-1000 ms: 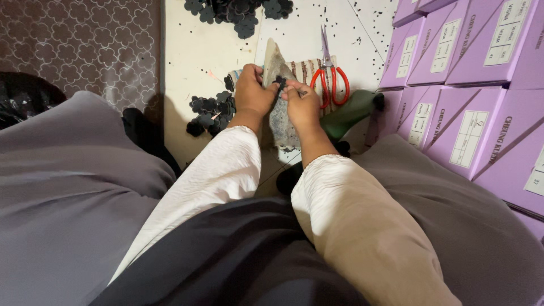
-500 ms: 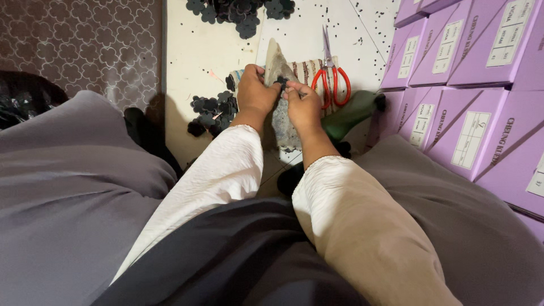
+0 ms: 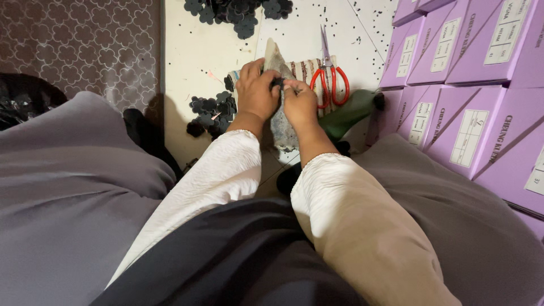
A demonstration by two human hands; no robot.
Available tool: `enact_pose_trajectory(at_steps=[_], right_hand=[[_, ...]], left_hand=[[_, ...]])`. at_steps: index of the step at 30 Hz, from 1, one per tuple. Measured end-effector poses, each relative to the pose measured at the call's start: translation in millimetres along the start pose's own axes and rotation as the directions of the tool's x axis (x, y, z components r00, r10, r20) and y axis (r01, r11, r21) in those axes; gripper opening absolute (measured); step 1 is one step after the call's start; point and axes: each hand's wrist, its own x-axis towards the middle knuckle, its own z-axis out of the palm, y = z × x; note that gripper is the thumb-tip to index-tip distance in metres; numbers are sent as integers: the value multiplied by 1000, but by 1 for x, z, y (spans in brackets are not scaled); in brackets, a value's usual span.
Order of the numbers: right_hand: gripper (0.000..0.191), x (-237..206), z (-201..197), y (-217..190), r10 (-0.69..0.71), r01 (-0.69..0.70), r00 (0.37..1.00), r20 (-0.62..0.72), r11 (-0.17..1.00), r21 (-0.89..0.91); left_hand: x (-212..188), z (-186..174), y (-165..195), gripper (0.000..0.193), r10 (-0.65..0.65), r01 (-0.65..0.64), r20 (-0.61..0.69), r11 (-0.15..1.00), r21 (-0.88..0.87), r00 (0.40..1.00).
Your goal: The person sits on the floor and repeatedly picks up small black flower-shaped pieces, places them on a pin cushion, applies hot glue with a glue gun, and trims excess glue with scissors. The finished pieces are set aside on the floor.
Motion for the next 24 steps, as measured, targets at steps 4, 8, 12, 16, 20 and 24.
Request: enact_pose_trajectory(at_steps=[4,8,12,16,20,24], right_hand=[[23,1,0,-13,110,-113,993,-39,989,-99],[25,-1,-2,-29,135,-133,991,-10,962,-238],[24,-6,1,-38,-20,-9,997,-77,932,-362],[28,-6,-1,-45,-104,28,972,-213,944,-330],[18,-8,-7,-56,-354,266,922,-155,873,-409],[18,-16,-7,-69,-354,320,925,-137,921,-220]], left_hand=[[-3,-5,4,33,136,-131,21,982,-138,991],[-3,-2,9,23,123,-108,48,964,-244,991],[1,0,11,20,54,-33,92,977,-211,994],[6,-1,14,22,2,24,140,982,-187,990],[5,-5,18,23,9,16,100,967,-254,995],[5,-10,21,17,-63,90,119,967,-238,991]])
